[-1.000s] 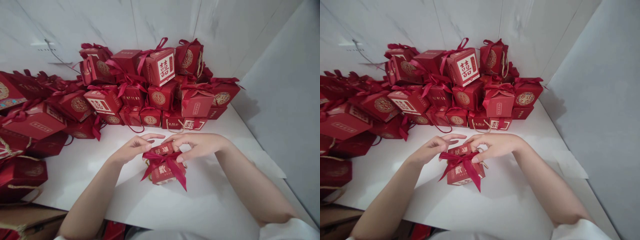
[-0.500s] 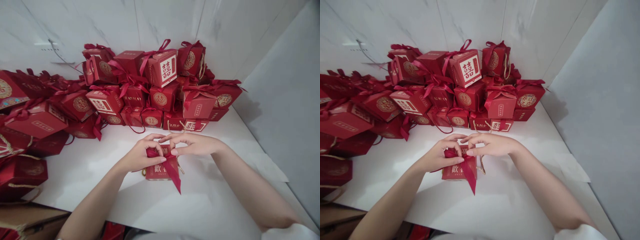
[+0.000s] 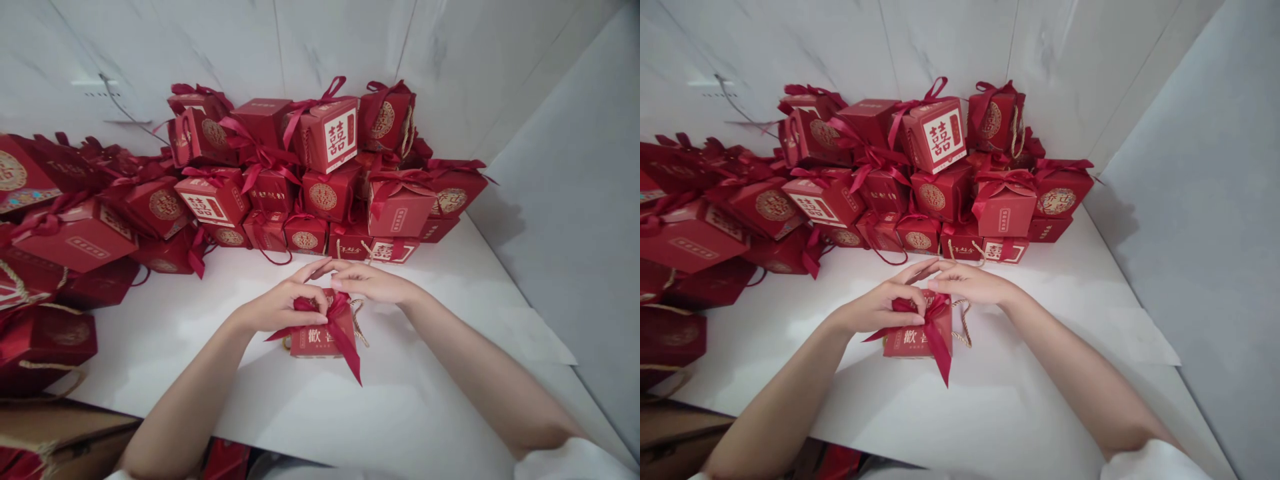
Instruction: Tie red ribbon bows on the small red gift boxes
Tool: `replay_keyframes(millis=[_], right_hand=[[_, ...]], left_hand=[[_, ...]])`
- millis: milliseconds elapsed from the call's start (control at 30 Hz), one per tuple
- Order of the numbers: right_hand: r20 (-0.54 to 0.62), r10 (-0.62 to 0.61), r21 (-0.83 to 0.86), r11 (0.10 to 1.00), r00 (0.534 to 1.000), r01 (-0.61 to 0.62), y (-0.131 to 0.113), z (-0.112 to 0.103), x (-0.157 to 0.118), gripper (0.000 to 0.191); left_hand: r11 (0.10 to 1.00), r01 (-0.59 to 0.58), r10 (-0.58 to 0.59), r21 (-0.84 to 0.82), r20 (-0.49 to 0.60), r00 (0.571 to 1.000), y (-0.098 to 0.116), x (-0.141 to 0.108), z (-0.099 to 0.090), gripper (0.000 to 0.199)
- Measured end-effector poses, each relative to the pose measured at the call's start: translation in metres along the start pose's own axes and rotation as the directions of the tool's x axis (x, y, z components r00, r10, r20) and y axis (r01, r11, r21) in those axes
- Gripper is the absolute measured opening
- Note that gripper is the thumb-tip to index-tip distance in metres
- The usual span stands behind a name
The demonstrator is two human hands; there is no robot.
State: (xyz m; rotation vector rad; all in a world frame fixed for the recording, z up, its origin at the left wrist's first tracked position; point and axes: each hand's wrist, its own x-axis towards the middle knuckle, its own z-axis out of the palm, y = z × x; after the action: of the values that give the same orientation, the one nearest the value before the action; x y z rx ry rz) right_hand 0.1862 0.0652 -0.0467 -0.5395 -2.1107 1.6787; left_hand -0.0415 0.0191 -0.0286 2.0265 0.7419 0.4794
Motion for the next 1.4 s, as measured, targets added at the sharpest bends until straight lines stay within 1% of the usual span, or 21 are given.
replay_keyframes(millis=[100, 167, 267, 367, 400, 467, 500, 533, 567, 633, 700, 767, 833, 900, 967, 1033, 1100, 1200, 1233, 1300, 1400], right_hand=[[0.035, 0.047, 0.050, 0.998, 0.998, -0.048, 0.000, -0.002, -0.004, 0.038], [0.046, 0.054, 0.116, 0.991, 0.997, -0.059, -0.002, -0.006, -0.008, 0.036], [0.001, 0.018, 0.239, 0.971, 1.000, -0.018, -0.005, -0.012, -0.013, 0.046], [-0.158, -0.020, 0.303, 0.951, 0.987, 0.068, 0.000, -0.010, -0.014, 0.056], [-0.245, -0.015, 0.318, 0.943, 0.969, 0.095, 0.004, -0.007, -0.014, 0.054], [-0.426, 0.029, 0.346, 0.929, 0.904, 0.134, 0.016, 0.002, -0.018, 0.049], [-0.467, 0.048, 0.347, 0.928, 0.883, 0.133, 0.023, 0.009, -0.022, 0.049], [-0.467, 0.024, 0.338, 0.929, 0.884, 0.153, 0.030, 0.016, -0.028, 0.055], [-0.429, -0.032, 0.318, 0.930, 0.903, 0.184, 0.037, 0.023, -0.035, 0.067], [-0.301, -0.111, 0.265, 0.944, 0.947, 0.195, 0.048, 0.039, -0.050, 0.107], [-0.217, -0.101, 0.229, 0.962, 0.971, 0.151, 0.054, 0.055, -0.060, 0.136], [-0.180, -0.047, 0.241, 0.966, 0.983, 0.090, 0.056, 0.068, -0.063, 0.147], [-0.167, -0.015, 0.264, 0.963, 0.986, 0.060, 0.054, 0.076, -0.059, 0.146], [-0.195, -0.026, 0.272, 0.959, 0.980, 0.080, 0.053, 0.077, -0.052, 0.142], [-0.284, -0.052, 0.238, 0.963, 0.957, 0.123, 0.055, 0.070, -0.046, 0.136], [-0.408, -0.086, 0.180, 0.968, 0.909, 0.172, 0.060, 0.060, -0.042, 0.128], [-0.483, -0.108, 0.161, 0.965, 0.869, 0.209, 0.068, 0.049, -0.040, 0.124], [-0.483, -0.094, 0.215, 0.951, 0.870, 0.222, 0.081, 0.037, -0.037, 0.125], [-0.478, -0.087, 0.224, 0.950, 0.874, 0.217, 0.084, 0.035, -0.035, 0.125], [-0.487, -0.093, 0.221, 0.949, 0.869, 0.225, 0.088, 0.032, -0.034, 0.121], [-0.516, -0.152, 0.196, 0.937, 0.843, 0.289, 0.091, 0.028, -0.037, 0.114]], left_hand=[[0.998, 0.016, -0.013, -0.060, 0.053, 0.998, -0.001, -0.004, -0.007, 0.015], [0.980, 0.012, -0.002, -0.200, 0.052, 0.999, -0.008, -0.008, -0.013, 0.021], [0.907, -0.026, -0.013, -0.420, -0.090, 0.996, -0.025, -0.012, -0.021, 0.037], [0.873, -0.007, -0.116, -0.488, -0.221, 0.968, -0.040, -0.013, -0.024, 0.037], [0.871, 0.008, -0.148, -0.490, -0.247, 0.958, -0.043, -0.012, -0.024, 0.035], [0.875, 0.024, -0.183, -0.484, -0.285, 0.941, -0.046, -0.010, -0.022, 0.032], [0.877, 0.022, -0.188, -0.480, -0.300, 0.935, -0.046, -0.009, -0.021, 0.031], [0.878, 0.017, -0.186, -0.478, -0.308, 0.933, -0.046, -0.009, -0.020, 0.029], [0.879, 0.010, -0.179, -0.476, -0.311, 0.934, -0.046, -0.008, -0.019, 0.028], [0.883, -0.006, -0.159, -0.470, -0.310, 0.937, -0.045, -0.007, -0.018, 0.025], [0.890, -0.011, -0.146, -0.457, -0.307, 0.940, -0.044, -0.007, -0.016, 0.023], [0.896, -0.012, -0.141, -0.444, -0.311, 0.940, -0.044, -0.006, -0.014, 0.023], [0.893, -0.011, -0.149, -0.451, -0.317, 0.937, -0.046, -0.005, -0.011, 0.023], [0.864, -0.028, -0.154, -0.502, -0.318, 0.936, -0.049, -0.003, -0.009, 0.024], [0.811, -0.084, -0.128, -0.579, -0.316, 0.940, -0.055, -0.002, -0.009, 0.033], [0.781, -0.130, -0.071, -0.611, -0.293, 0.953, -0.062, -0.002, -0.010, 0.051], [0.827, -0.121, -0.009, -0.548, -0.229, 0.973, -0.069, -0.003, -0.010, 0.072], [0.941, -0.066, 0.020, -0.333, -0.142, 0.990, -0.079, -0.001, -0.005, 0.111], [0.960, -0.057, 0.016, -0.273, -0.152, 0.988, -0.081, 0.000, -0.002, 0.116], [0.978, -0.048, 0.005, -0.205, -0.206, 0.979, -0.086, 0.002, 0.002, 0.113], [0.969, -0.040, -0.009, -0.243, -0.196, 0.981, -0.090, 0.001, -0.002, 0.111]])
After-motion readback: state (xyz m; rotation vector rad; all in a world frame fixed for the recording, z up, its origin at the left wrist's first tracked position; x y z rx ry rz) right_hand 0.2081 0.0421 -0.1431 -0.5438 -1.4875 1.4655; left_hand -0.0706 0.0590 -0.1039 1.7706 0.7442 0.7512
